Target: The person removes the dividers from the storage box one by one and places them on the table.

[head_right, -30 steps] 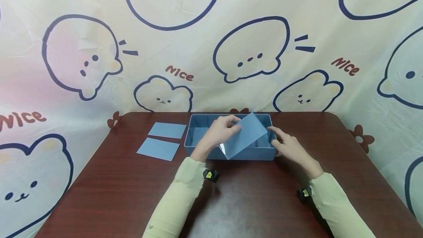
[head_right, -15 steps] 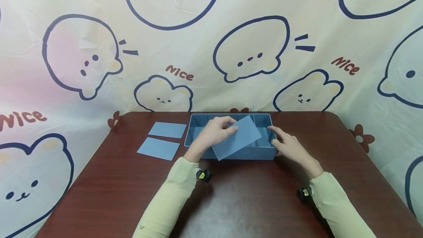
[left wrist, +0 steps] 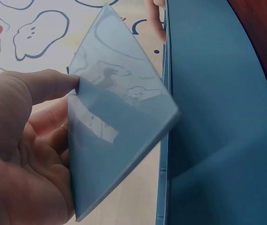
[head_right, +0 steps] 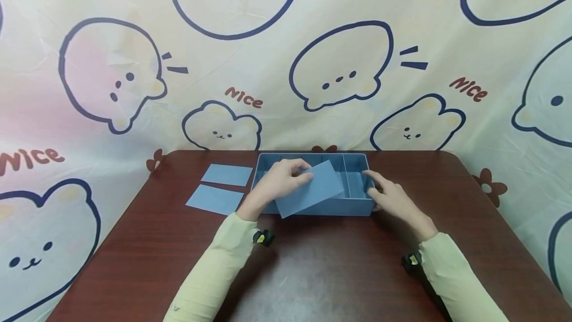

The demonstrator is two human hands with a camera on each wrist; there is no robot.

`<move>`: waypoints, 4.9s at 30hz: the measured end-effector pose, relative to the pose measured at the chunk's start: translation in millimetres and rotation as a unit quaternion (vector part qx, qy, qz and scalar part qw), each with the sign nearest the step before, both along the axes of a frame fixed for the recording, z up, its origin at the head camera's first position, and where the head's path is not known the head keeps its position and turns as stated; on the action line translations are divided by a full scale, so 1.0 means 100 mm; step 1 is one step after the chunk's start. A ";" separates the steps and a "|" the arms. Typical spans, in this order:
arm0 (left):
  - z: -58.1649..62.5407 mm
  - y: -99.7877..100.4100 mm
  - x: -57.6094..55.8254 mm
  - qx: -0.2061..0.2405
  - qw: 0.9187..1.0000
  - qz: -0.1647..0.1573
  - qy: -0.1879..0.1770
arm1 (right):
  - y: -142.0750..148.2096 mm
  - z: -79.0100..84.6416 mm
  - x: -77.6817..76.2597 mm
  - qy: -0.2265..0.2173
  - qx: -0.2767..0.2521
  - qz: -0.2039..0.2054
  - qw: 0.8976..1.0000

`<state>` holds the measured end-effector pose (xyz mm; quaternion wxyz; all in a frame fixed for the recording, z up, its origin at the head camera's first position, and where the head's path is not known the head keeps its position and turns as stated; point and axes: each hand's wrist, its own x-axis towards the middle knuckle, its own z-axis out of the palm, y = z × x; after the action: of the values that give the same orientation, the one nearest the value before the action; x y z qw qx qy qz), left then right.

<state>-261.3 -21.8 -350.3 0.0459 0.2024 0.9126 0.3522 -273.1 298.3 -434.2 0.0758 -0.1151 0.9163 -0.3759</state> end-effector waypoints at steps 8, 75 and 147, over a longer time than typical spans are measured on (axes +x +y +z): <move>-0.07 -0.12 0.03 -0.018 0.999 -0.035 -0.006 | 0.00 -0.01 0.00 -0.001 0.005 0.000 1.000; -0.18 -1.67 0.25 -0.163 0.976 -0.136 -0.047 | 0.01 -0.01 -0.01 -0.005 -0.001 -0.006 1.000; -0.46 -2.25 0.16 -0.191 0.973 0.004 -0.131 | 0.02 -0.04 -0.03 -0.005 -0.002 -0.005 1.000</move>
<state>-245.0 -246.6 -396.5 0.2014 0.1387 0.9499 0.1946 -275.8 300.5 -437.9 0.0782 -0.1084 0.9157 -0.3790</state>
